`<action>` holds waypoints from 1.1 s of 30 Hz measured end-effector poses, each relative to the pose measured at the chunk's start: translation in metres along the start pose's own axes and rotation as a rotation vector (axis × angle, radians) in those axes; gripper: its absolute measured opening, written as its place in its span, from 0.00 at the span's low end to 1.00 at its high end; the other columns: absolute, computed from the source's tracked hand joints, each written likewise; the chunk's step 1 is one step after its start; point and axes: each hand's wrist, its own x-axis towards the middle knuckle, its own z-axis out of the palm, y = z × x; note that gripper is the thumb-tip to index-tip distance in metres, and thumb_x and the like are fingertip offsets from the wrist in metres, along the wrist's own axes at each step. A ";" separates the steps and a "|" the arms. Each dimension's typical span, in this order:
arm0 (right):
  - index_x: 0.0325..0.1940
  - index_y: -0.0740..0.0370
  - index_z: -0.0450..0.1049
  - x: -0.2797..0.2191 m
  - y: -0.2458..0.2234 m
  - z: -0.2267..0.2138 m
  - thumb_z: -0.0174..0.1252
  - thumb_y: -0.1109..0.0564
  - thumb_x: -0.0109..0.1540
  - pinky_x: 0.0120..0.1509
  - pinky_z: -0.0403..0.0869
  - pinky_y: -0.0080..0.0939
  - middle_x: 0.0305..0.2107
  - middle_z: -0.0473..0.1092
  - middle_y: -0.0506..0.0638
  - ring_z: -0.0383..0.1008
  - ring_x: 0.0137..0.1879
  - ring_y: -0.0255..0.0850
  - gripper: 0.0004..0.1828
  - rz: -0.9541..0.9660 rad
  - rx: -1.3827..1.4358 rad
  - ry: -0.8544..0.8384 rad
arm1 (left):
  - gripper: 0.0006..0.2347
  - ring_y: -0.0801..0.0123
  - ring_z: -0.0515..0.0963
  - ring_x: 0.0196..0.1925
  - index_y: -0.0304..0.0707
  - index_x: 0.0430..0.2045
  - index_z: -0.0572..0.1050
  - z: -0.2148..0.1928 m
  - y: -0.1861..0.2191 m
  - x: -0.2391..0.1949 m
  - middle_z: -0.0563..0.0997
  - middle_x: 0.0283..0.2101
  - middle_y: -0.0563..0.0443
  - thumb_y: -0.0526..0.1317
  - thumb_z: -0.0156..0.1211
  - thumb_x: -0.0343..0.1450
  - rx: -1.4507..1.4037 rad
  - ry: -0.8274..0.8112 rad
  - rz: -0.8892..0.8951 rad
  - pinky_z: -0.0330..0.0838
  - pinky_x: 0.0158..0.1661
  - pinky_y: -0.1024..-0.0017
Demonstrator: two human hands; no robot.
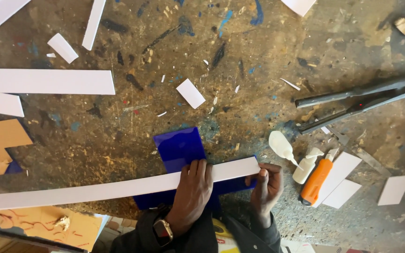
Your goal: The person applies adhesive and fits white border strips around the edges of a blue cross-shaped sign element and other letter pieces on a workbench, using a heat tool to soften the strips for bending around corners.
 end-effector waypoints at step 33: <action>0.55 0.71 0.75 0.010 -0.054 -0.082 0.66 0.48 0.69 0.56 0.75 0.81 0.42 0.74 0.72 0.76 0.52 0.77 0.22 -0.119 -0.913 0.223 | 0.05 0.58 0.83 0.50 0.34 0.41 0.78 -0.020 0.002 -0.014 0.78 0.47 0.43 0.35 0.57 0.83 0.010 0.045 0.044 0.80 0.41 0.63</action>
